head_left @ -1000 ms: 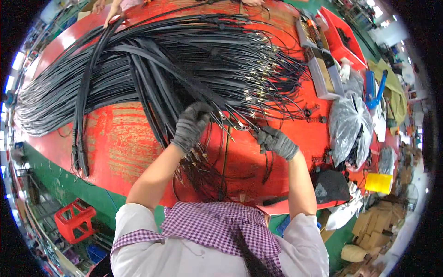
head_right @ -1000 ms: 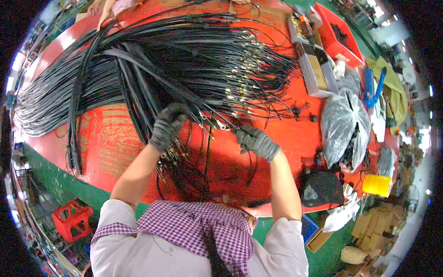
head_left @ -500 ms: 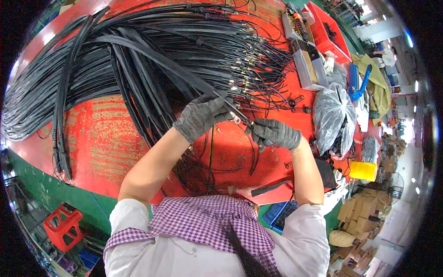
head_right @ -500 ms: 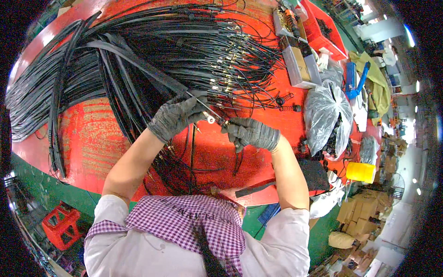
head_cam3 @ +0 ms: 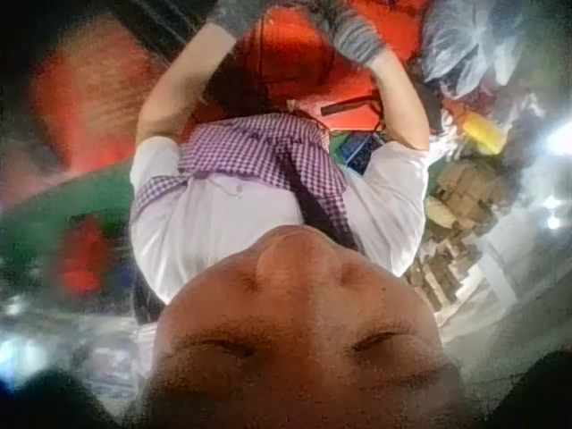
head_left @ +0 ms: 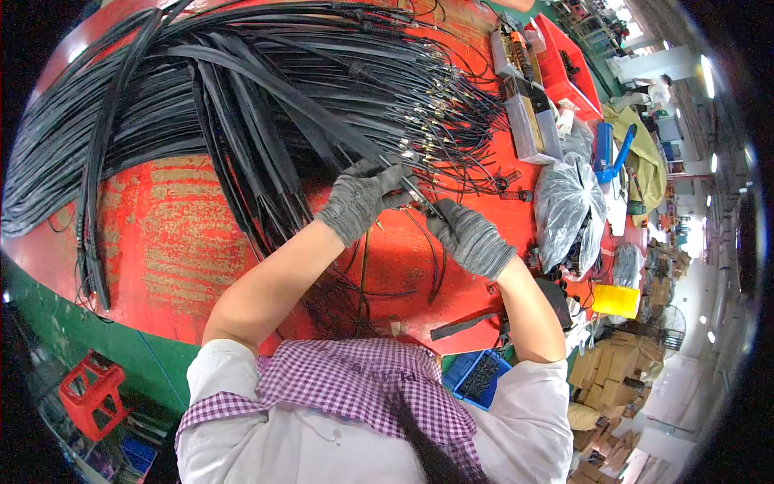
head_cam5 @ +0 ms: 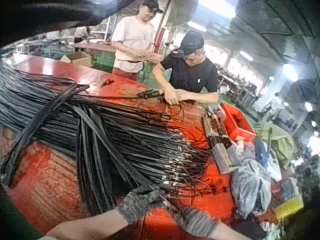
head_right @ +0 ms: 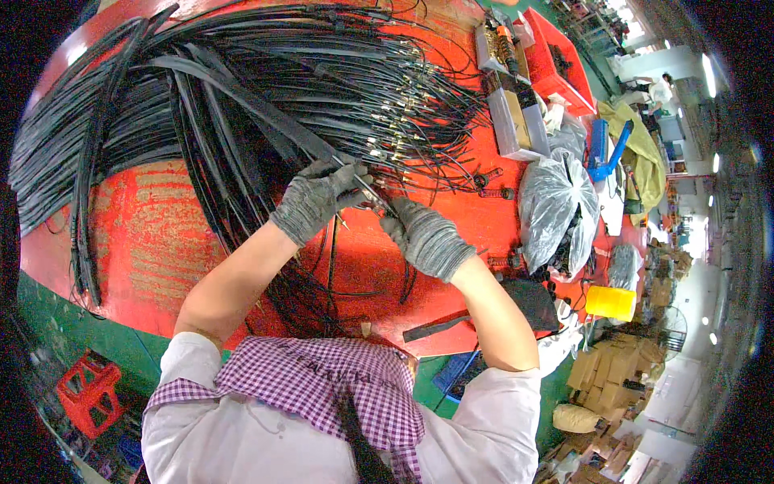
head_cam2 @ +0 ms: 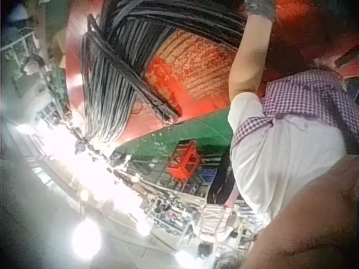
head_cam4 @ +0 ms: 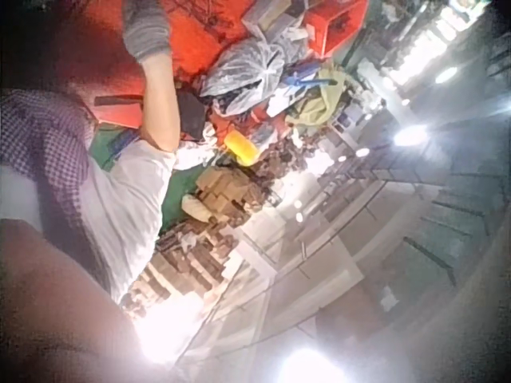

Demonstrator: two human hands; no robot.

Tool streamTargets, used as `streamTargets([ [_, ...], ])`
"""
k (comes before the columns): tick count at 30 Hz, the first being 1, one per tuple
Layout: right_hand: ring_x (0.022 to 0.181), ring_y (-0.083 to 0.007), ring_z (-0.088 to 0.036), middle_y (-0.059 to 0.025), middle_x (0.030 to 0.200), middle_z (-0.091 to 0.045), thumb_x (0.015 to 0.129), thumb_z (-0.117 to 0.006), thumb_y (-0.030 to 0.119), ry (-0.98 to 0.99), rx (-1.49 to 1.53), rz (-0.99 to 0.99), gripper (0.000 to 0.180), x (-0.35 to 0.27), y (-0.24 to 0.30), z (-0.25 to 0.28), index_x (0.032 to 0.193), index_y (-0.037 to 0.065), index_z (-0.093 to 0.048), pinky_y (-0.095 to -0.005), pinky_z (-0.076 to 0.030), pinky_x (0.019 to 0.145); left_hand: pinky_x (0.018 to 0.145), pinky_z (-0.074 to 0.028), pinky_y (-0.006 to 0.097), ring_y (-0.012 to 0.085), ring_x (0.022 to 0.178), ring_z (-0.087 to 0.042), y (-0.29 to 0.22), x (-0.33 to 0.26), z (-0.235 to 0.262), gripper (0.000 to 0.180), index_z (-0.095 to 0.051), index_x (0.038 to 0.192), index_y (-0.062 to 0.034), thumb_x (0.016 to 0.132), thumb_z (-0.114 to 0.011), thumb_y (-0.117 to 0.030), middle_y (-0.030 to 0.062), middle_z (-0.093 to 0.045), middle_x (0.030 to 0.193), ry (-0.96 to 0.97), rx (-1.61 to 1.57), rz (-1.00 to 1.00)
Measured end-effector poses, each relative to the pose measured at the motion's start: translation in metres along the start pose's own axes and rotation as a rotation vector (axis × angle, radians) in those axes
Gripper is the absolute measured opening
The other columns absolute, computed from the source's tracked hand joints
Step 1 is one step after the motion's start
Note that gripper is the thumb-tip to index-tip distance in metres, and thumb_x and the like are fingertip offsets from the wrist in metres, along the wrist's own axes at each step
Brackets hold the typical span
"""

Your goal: The person stands at a red workbench in a factory setting, handling a large bundle of black cables with exposed metal connectors. They repeatedly pick up individual cables, inspect the connector ends, and place them back into the pile. Other workers are visible in the background performing similar tasks.

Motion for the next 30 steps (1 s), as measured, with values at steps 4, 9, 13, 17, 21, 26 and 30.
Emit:
streamTargets([
  [4,0.073,-0.0369,-0.056,-0.0216,0.079,-0.057,0.083,-0.052,0.021,0.03,0.255,-0.09,0.024,0.007,-0.007,-0.004,0.094,0.0,-0.052,-0.0419,-0.044,0.061,0.076,-0.052,0.035,0.0244,0.089,-0.06,0.0,0.002,-0.003,0.021,-0.055,0.099,-0.0029,0.078,-0.06,-0.005,0.0124,-0.06,0.095,-0.015,0.005,0.031],
  [9,0.075,-0.0353,-0.057,-0.0205,0.08,-0.058,0.084,-0.05,0.029,-0.059,-0.292,-0.18,0.033,0.015,0.02,0.001,0.101,0.001,-0.048,-0.0421,-0.046,0.063,0.074,-0.051,0.029,0.0186,0.085,-0.059,-0.002,0.005,0.009,0.023,-0.057,0.098,-0.0038,0.076,-0.064,-0.005,0.0061,-0.061,0.092,0.1,-0.134,0.075],
  [13,0.077,-0.0357,-0.057,-0.0199,0.084,-0.058,0.084,-0.049,0.029,-0.095,-0.335,-0.086,0.033,0.033,0.029,0.0,0.103,0.001,-0.051,-0.0423,-0.045,0.065,0.068,-0.05,0.027,0.015,0.079,-0.059,-0.012,0.0,0.003,0.026,-0.056,0.1,-0.004,0.077,-0.065,-0.013,0.0027,-0.06,0.088,-0.04,0.079,0.059],
  [17,0.078,-0.0368,-0.056,-0.0226,0.082,-0.058,0.085,-0.047,0.027,-0.121,-0.125,0.021,0.03,0.039,0.014,0.004,0.096,-0.001,-0.051,-0.043,-0.044,0.066,0.06,-0.048,0.029,0.0171,0.069,-0.058,-0.027,-0.015,0.024,0.021,-0.059,0.094,-0.007,0.075,-0.065,-0.014,0.0017,-0.06,0.081,-0.132,0.465,0.055],
  [21,0.077,-0.0349,-0.056,-0.0215,0.081,-0.058,0.084,-0.05,0.026,-0.12,-0.188,0.046,0.031,0.04,0.018,0.004,0.098,-0.001,-0.051,-0.0403,-0.045,0.066,0.067,-0.047,0.037,0.0242,0.08,-0.056,-0.087,-0.028,0.004,0.025,-0.059,0.091,-0.0131,0.066,-0.062,-0.012,0.0042,-0.057,0.086,-0.046,1.847,-1.27],
  [26,0.067,-0.0166,-0.058,-0.0074,0.075,-0.056,0.085,-0.05,0.02,0.159,0.558,-0.082,0.034,0.046,-0.023,-0.008,0.111,-0.002,-0.047,-0.0265,-0.047,0.057,0.071,-0.047,0.035,0.0242,0.082,-0.056,-0.102,0.004,-0.012,0.023,-0.057,0.084,-0.0113,0.063,-0.062,-0.016,0.0055,-0.057,0.088,0.435,2.039,-1.558],
  [30,0.065,-0.0155,-0.057,-0.0073,0.078,-0.055,0.086,-0.049,0.018,0.348,0.619,-0.242,0.04,0.039,0.018,0.023,0.119,-0.003,-0.04,-0.0276,-0.05,0.056,0.068,-0.048,0.034,0.0239,0.078,-0.057,-0.11,0.011,-0.006,0.017,-0.058,0.08,-0.0102,0.064,-0.061,-0.015,0.0061,-0.057,0.086,0.571,1.98,-1.416],
])
Point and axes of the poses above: each hand's wrist, its own x-axis towards the middle knuckle, its own z-axis out of the back of the hand, y = z × x, the point moved 3 cm from there along x, towards the middle knuckle
